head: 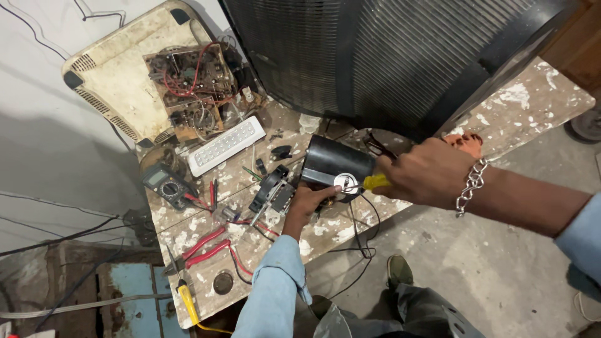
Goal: The person works at a cluttered electronics repair workbench, first handling wires and a small electronic module, then holding a black cylindrical housing and using a screwdriver to drive screws into it while steadying the part with the other hand. They continue fastening the housing and finally set the screwdriver down and reposition the module on the bench.
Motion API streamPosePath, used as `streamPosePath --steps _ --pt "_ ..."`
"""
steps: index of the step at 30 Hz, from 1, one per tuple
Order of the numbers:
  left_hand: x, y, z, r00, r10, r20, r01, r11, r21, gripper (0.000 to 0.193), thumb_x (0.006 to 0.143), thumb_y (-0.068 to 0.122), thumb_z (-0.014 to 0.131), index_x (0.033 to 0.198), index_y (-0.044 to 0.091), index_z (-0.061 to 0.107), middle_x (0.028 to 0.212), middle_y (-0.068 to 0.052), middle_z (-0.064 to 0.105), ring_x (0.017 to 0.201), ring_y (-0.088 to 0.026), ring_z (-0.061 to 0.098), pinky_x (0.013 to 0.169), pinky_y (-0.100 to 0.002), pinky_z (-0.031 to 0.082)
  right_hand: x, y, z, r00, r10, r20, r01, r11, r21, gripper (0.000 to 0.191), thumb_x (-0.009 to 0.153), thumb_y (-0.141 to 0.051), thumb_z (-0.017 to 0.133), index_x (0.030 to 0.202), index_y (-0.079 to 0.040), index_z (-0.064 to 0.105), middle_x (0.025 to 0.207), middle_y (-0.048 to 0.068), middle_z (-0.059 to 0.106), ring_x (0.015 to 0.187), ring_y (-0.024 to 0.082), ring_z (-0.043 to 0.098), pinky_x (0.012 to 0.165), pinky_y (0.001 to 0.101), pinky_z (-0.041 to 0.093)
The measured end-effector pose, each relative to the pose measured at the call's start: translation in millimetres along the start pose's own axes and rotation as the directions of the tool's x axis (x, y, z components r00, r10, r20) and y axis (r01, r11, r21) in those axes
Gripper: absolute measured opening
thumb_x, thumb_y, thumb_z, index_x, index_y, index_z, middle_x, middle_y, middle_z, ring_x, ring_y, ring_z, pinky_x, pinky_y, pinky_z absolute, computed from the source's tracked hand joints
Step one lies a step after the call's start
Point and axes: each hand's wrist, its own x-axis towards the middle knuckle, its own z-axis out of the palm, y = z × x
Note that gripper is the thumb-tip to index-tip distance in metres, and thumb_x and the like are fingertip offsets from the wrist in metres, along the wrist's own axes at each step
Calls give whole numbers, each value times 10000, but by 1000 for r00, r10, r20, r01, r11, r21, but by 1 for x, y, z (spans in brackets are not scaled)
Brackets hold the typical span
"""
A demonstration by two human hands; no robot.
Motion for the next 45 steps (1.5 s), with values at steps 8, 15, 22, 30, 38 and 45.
streamPosePath --steps 8,15,22,30,38,45 --pt "-2 3 1 1000 -26 6 27 999 -33 498 671 192 939 1053 -34 714 892 -101 765 698 -176 710 624 -320 575 0 -3 3 958 -222 -182 219 975 -35 385 1003 -301 548 1341 -121 513 866 12 501 480 172 608 380 335 508" --pt "-2 5 2 1000 -15 4 15 1000 -8 437 686 174 936 1016 -18 723 872 -102 754 671 -164 698 590 -306 564 4 -14 -2 989 -78 -124 68 994 -83 369 1043 -478 440 1015 -116 506 539 -25 544 426 148 504 508 327 477" --pt "-3 6 3 999 -25 19 27 996 -81 429 674 158 931 1005 0 709 851 -95 755 648 -172 701 569 -309 568 1 -7 7 999 -26 -26 26 999 30 409 1029 -457 481 1250 -115 445 720 23 494 412 119 484 331 299 450" --pt "-3 4 2 999 17 41 -14 997 -82 355 710 137 913 985 -4 738 841 -72 763 663 -151 700 585 -295 561 5 -8 0 978 138 159 -136 990 -28 547 1075 -572 438 1306 -77 408 732 25 664 548 159 603 488 321 469" --pt "1 -1 0 999 -7 33 11 994 -104 353 717 128 923 980 -19 739 840 -85 760 671 -167 701 595 -304 559 0 -1 4 885 -247 -395 265 964 -8 336 989 -378 563 1083 -58 518 737 61 564 433 165 553 374 340 462" --pt "6 -8 0 1000 25 17 -23 996 -92 355 722 128 925 974 -30 731 831 -79 761 673 -166 703 601 -308 559 4 -15 -5 994 93 62 -93 996 7 483 1020 -530 477 1199 -84 428 730 66 646 498 180 586 432 341 447"
